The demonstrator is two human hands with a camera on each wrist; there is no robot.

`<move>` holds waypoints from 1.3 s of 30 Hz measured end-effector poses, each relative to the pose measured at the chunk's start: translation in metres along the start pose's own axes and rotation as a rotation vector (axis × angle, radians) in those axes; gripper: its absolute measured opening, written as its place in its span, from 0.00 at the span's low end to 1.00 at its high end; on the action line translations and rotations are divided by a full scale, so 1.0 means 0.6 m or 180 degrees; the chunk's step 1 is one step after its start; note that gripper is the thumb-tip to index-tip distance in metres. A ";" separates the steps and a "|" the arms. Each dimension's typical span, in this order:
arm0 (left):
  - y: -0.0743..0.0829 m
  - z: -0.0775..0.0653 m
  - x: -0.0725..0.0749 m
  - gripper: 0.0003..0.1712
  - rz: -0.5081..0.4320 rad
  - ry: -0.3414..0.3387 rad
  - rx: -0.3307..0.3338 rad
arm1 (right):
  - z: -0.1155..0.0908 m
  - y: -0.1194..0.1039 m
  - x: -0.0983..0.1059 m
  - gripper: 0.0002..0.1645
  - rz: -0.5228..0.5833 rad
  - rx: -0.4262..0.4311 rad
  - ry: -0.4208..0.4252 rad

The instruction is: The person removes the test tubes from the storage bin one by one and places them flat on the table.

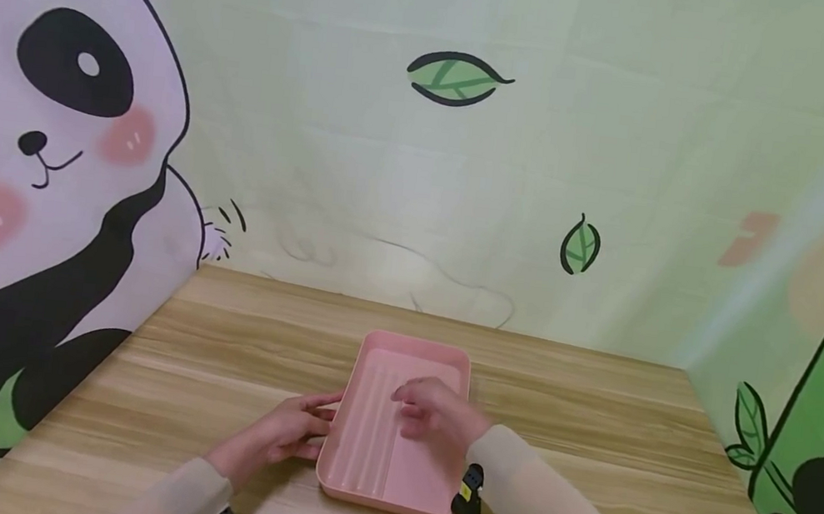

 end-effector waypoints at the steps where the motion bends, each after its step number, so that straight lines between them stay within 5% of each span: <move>1: 0.000 0.000 0.000 0.38 0.0000 0.0003 0.0003 | 0.001 0.000 -0.001 0.38 -0.0020 0.0008 -0.0006; 15: 0.004 0.002 0.003 0.38 0.0096 0.0072 0.0019 | 0.008 0.009 -0.022 0.47 -0.0369 0.0251 0.0080; 30: 0.017 0.006 0.005 0.37 0.0179 0.0176 0.0021 | -0.001 0.001 -0.040 0.41 -0.0171 0.0530 0.0377; 39: 0.008 0.002 -0.001 0.38 0.0144 0.0012 -0.0021 | -0.002 0.010 -0.029 0.46 -0.0257 0.0402 0.0304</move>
Point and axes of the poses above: each hand's wrist, its own z-axis towards the middle knuckle, its own x-axis out of the back of the hand, y = z × x, the point moved 2 cm from there along z, towards the middle knuckle, and after that the axes turned 10 degrees about -x, right-handed, at the moved point
